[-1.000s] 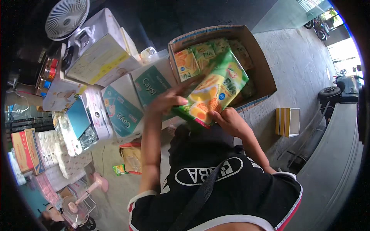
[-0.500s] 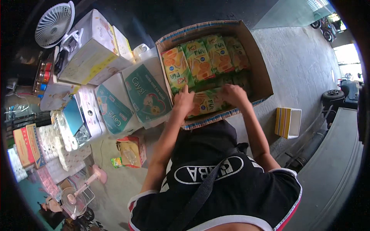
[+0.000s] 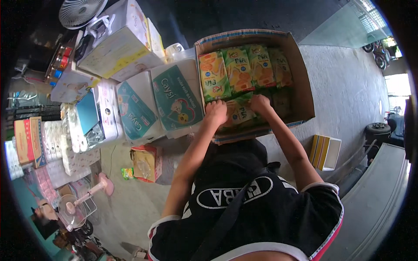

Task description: The person repeatedly picks up small rectangular packages from a large cardboard box and stacks them on a nearby surface. The person handles the items one by one, arranging them in neat rows. The task involves continuous pick-and-place motions to transfer the inventory from the box to the display area.

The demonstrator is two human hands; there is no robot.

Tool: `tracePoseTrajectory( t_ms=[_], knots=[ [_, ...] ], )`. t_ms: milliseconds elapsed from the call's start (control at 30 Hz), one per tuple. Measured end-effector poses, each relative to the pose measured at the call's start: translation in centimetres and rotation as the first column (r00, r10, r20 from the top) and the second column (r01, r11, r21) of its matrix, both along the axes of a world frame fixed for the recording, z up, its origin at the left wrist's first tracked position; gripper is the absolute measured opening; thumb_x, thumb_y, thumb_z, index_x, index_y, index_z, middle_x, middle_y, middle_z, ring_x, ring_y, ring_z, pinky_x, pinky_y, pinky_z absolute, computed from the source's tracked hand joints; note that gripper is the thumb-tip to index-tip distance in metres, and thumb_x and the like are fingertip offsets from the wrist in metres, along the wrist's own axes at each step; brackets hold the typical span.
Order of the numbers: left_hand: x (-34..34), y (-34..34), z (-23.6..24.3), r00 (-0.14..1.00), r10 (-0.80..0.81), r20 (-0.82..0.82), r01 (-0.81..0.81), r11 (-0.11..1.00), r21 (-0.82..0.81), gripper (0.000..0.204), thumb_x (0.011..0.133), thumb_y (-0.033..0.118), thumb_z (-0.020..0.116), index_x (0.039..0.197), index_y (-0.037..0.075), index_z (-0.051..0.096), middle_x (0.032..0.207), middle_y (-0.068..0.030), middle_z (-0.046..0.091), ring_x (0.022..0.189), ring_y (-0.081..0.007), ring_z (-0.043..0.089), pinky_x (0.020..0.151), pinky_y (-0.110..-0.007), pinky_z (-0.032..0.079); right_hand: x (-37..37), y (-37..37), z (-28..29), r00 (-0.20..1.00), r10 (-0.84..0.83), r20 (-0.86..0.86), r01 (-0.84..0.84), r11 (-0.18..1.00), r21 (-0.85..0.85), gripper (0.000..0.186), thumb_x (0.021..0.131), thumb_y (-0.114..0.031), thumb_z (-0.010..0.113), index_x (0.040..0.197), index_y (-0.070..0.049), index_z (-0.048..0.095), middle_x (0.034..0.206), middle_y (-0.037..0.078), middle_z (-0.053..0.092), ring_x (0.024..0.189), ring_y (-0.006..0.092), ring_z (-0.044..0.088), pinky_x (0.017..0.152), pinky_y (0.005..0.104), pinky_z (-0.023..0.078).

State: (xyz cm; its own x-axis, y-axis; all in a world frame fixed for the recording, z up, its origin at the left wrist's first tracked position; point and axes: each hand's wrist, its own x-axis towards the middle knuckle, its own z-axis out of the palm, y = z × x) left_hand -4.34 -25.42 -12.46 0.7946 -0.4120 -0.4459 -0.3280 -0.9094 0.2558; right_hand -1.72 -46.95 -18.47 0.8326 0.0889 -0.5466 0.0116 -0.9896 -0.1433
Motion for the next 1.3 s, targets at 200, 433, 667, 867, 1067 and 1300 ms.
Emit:
tracePoseTrajectory(
  t_ms=[200, 433, 667, 867, 1067, 1300],
  knots=[
    [0.1, 0.1, -0.3, 0.999, 0.002, -0.035, -0.003, 1.0, -0.021, 0.045, 0.072, 0.024, 0.063, 0.108, -0.002, 0.05, 0.106, -0.0163, 0.054, 0.101, -0.0306, 0.051, 0.085, -0.041, 0.042, -0.6, 0.7, 1.3, 0.989, -0.069, 0.128, 0.063, 0.997, 0.053, 0.039, 0.069, -0.037, 0.06, 0.085, -0.001, 0.064, 0.084, 0.018, 0.063, 0.081, 0.0326, 0.061, 0.065, 0.042, 0.05],
    [-0.2, 0.2, -1.1, 0.998, -0.015, 0.062, 0.018, 0.998, -0.06, 0.039, 0.068, 0.021, 0.061, 0.1, -0.001, 0.054, 0.099, -0.0149, 0.056, 0.095, -0.0292, 0.054, 0.079, -0.039, 0.042, -0.4, -0.1, 3.5, 0.995, -0.076, 0.071, 0.055, 0.965, 0.257, 0.052, 0.064, -0.045, 0.067, 0.093, -0.002, 0.063, 0.089, 0.018, 0.063, 0.082, 0.0319, 0.061, 0.068, 0.0409, 0.048],
    [-0.4, 0.4, -2.0, 0.996, -0.029, 0.086, 0.033, 0.998, -0.05, 0.04, 0.069, 0.021, 0.06, 0.101, -0.001, 0.054, 0.099, -0.015, 0.056, 0.094, -0.0286, 0.053, 0.079, -0.039, 0.042, -0.1, -0.7, 2.6, 0.989, -0.136, 0.066, 0.094, 0.898, 0.43, 0.054, 0.057, -0.042, 0.074, 0.091, -0.001, 0.063, 0.087, 0.019, 0.063, 0.083, 0.0294, 0.061, 0.068, 0.0382, 0.047],
    [-0.3, 0.1, -0.7, 0.998, -0.069, -0.004, 0.069, 0.998, -0.005, 0.045, 0.071, 0.019, 0.058, 0.108, -0.004, 0.05, 0.104, -0.017, 0.053, 0.097, -0.0294, 0.052, 0.081, -0.041, 0.042, 1.0, -6.0, -10.4, 0.986, -0.165, -0.041, 0.168, 0.916, 0.363, 0.051, 0.063, -0.04, 0.071, 0.096, -0.002, 0.062, 0.088, 0.014, 0.064, 0.081, 0.0213, 0.059, 0.07, 0.0359, 0.046],
    [-0.9, 0.2, -2.8, 0.989, -0.034, 0.141, 0.042, 0.998, -0.051, 0.035, 0.064, 0.015, 0.06, 0.095, -0.001, 0.056, 0.094, -0.0155, 0.056, 0.089, -0.0278, 0.055, 0.072, -0.04, 0.043, 1.7, -5.4, -9.8, 0.97, -0.18, -0.166, 0.226, 0.916, 0.33, 0.065, 0.065, -0.047, 0.067, 0.106, 0.002, 0.055, 0.103, 0.021, 0.057, 0.097, 0.029, 0.055, 0.079, 0.0388, 0.044],
    [-0.9, 0.0, -2.0, 0.995, -0.051, 0.083, 0.057, 0.996, -0.069, 0.032, 0.066, 0.014, 0.059, 0.094, 0.0, 0.057, 0.094, -0.0148, 0.056, 0.091, -0.0275, 0.054, 0.074, -0.04, 0.042, 0.8, -4.0, -3.6, 0.981, 0.071, -0.179, -0.029, 0.973, 0.229, 0.049, 0.069, -0.037, 0.068, 0.102, -0.002, 0.06, 0.096, 0.015, 0.062, 0.089, 0.0213, 0.058, 0.073, 0.0351, 0.045]
  ],
)
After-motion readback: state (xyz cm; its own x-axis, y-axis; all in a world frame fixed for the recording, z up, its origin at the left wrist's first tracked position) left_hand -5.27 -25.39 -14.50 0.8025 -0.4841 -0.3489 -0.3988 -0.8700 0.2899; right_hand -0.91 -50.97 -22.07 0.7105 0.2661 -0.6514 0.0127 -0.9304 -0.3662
